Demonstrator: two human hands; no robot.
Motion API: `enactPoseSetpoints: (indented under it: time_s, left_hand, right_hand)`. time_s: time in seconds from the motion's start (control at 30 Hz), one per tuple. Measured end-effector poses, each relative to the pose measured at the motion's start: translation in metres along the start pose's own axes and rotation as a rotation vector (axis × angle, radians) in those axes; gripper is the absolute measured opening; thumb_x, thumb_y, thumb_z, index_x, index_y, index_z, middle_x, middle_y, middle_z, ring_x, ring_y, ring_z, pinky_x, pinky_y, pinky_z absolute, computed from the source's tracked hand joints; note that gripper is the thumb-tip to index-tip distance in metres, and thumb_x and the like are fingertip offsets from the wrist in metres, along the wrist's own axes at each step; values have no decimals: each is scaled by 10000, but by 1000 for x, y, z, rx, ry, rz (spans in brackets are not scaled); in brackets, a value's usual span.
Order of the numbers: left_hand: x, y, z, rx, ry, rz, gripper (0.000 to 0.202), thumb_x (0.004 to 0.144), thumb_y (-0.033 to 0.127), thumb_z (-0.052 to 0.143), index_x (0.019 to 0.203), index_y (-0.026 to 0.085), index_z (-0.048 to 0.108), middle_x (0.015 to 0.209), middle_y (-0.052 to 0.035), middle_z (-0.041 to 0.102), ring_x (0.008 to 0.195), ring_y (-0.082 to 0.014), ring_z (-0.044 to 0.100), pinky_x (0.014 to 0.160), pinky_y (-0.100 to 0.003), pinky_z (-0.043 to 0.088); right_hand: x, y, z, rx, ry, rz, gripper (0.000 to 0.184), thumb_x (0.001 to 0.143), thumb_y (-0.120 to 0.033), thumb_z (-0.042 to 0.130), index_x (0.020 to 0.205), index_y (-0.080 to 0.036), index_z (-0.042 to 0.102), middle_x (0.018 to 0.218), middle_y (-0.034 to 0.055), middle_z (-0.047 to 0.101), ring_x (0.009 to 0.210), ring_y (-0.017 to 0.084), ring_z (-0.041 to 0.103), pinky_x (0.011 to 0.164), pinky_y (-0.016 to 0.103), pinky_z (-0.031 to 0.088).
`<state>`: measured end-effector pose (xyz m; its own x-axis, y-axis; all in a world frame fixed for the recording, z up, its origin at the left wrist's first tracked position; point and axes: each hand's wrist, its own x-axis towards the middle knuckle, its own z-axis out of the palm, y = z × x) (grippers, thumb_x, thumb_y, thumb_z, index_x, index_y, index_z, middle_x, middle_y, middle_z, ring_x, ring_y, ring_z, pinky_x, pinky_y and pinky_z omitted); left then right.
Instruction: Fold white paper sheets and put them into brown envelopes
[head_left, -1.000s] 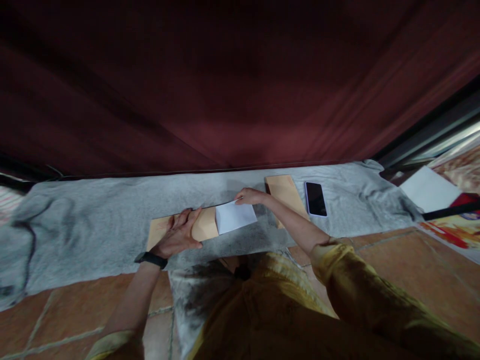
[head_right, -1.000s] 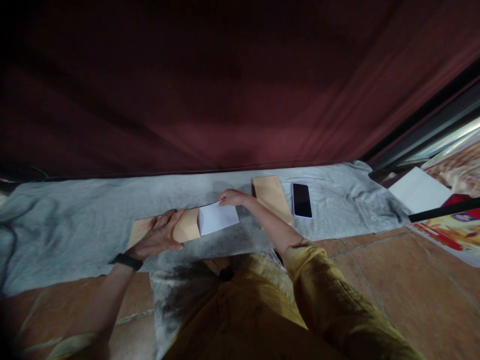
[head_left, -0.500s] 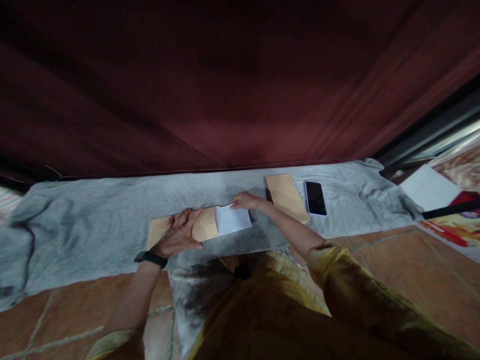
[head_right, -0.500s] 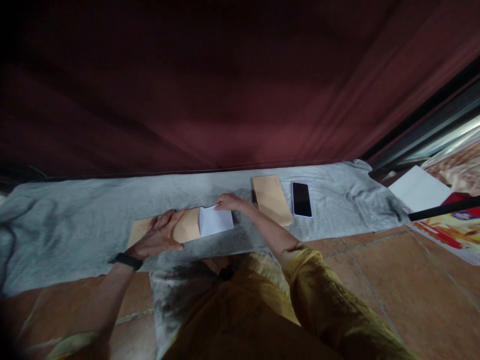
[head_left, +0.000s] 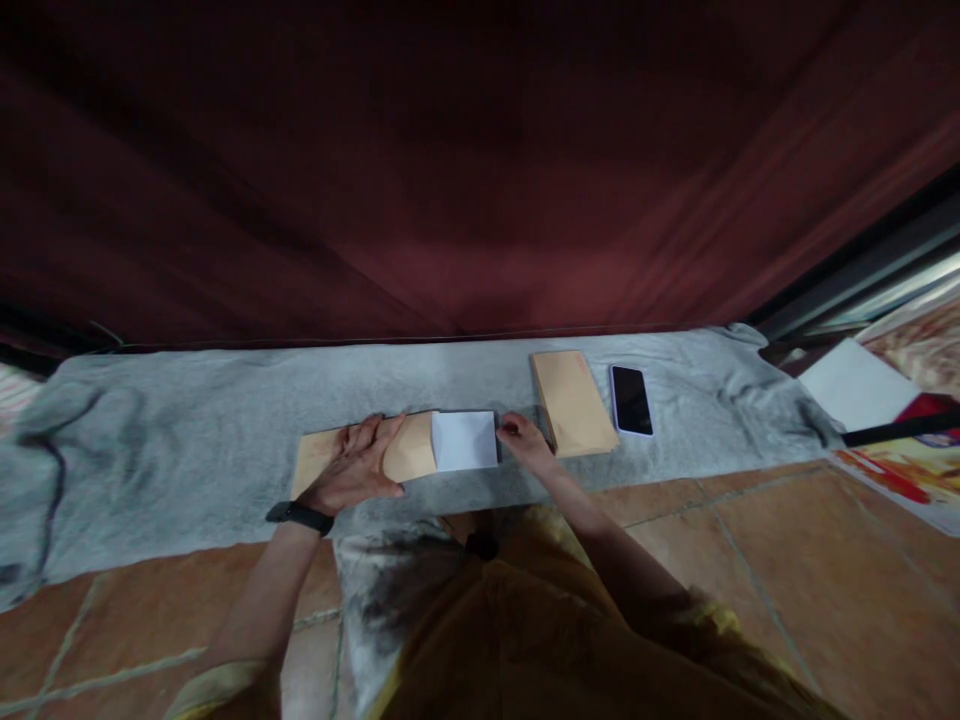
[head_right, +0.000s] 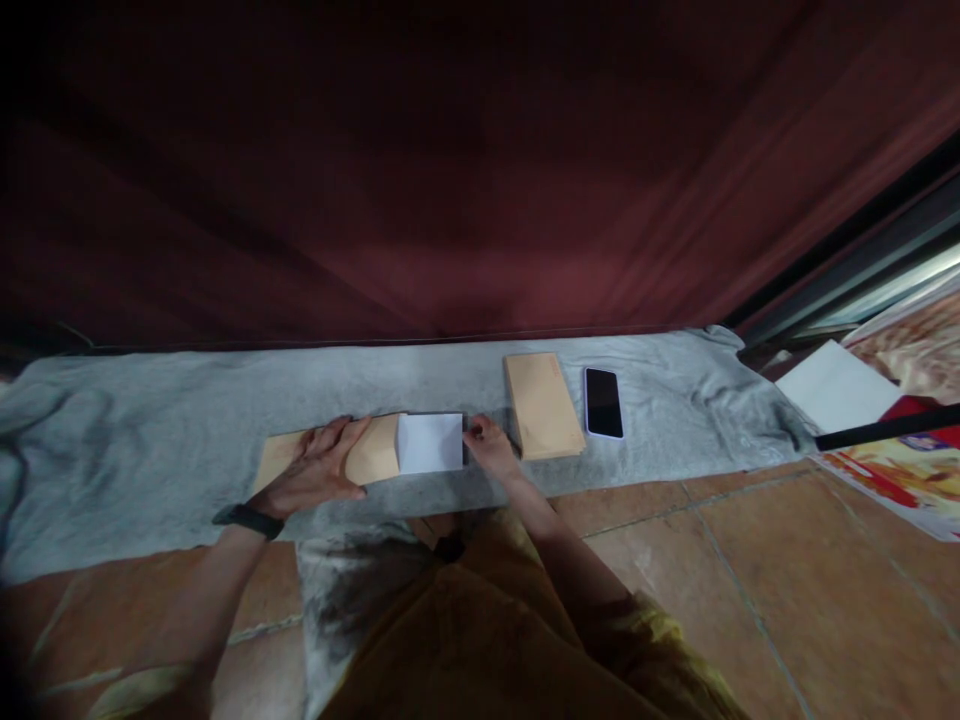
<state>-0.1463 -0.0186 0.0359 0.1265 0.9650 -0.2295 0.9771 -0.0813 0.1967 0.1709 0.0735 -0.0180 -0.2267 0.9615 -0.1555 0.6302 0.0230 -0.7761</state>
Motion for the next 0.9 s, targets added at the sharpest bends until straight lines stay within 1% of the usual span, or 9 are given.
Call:
enactPoseSetpoints:
  time_s: [0.07,0.13,0.3,0.47,0.57,0.63,0.73,0.8,0.9]
  left_hand:
    - [0,2,-2,24,2,-3,1168,621,526,757,1590,254,165,1563,-193,302,1479,-400,250,1194,-571,154]
    - [0,5,-3,55,13,-4,1156,623,513,764,1589,264,179,1563,-191,308,1472,-401,267,1194,-586,141]
    - [-3,12,-3,139,56,-11,1140,640,456,786,1591,266,185,1573,-208,317,1482,-412,257,1194,-626,89]
    - [-6,19,-6,188,93,-12,1150,623,413,821,1587,257,214,1587,-220,315,1494,-413,235,1195,-631,89]
    - [-6,22,-8,208,118,-3,1150,613,390,835,1582,263,231,1586,-220,323,1496,-413,234,1194,-631,99]
    - [-6,23,-9,219,129,11,1144,613,387,836,1580,254,240,1582,-230,327,1497,-418,232,1191,-635,110]
    - [-6,23,-9,220,143,27,1133,619,389,830,1579,246,246,1583,-235,328,1495,-420,237,1189,-634,127]
    - [-6,23,-9,215,152,30,1125,626,387,827,1579,249,246,1588,-230,325,1496,-417,239,1190,-632,131]
    - [-7,24,-10,221,156,31,1124,629,390,827,1579,252,242,1594,-233,317,1505,-410,223,1189,-633,135]
  right_hand:
    - [-7,0,3,10,15,31,190,834,-190,610,997,-230,700,894,15,709,904,195,665,870,302,503]
    - [-8,-3,7,23,17,48,182,817,-197,636,985,-220,701,882,19,708,886,200,670,855,300,505]
    - [-2,-8,14,64,16,71,145,798,-190,604,917,-197,688,836,22,701,835,206,668,805,313,513]
    - [-4,-4,16,120,53,53,129,753,-196,592,870,-204,645,860,6,676,871,181,631,823,293,492]
    - [-8,-2,18,155,67,27,157,744,-209,564,886,-214,632,849,-1,660,837,175,614,788,286,494]
    - [-10,-1,21,222,79,16,194,750,-227,551,930,-225,623,846,-3,661,811,175,617,767,290,499]
    - [-12,1,25,408,79,28,251,744,-260,564,991,-246,601,850,-13,672,809,182,633,771,308,509]
    - [-13,2,25,493,55,34,276,734,-282,586,1008,-249,596,860,-13,680,812,189,642,775,320,516]
    - [-19,2,22,544,-10,8,286,719,-301,627,999,-245,607,891,5,696,828,202,652,776,328,524]
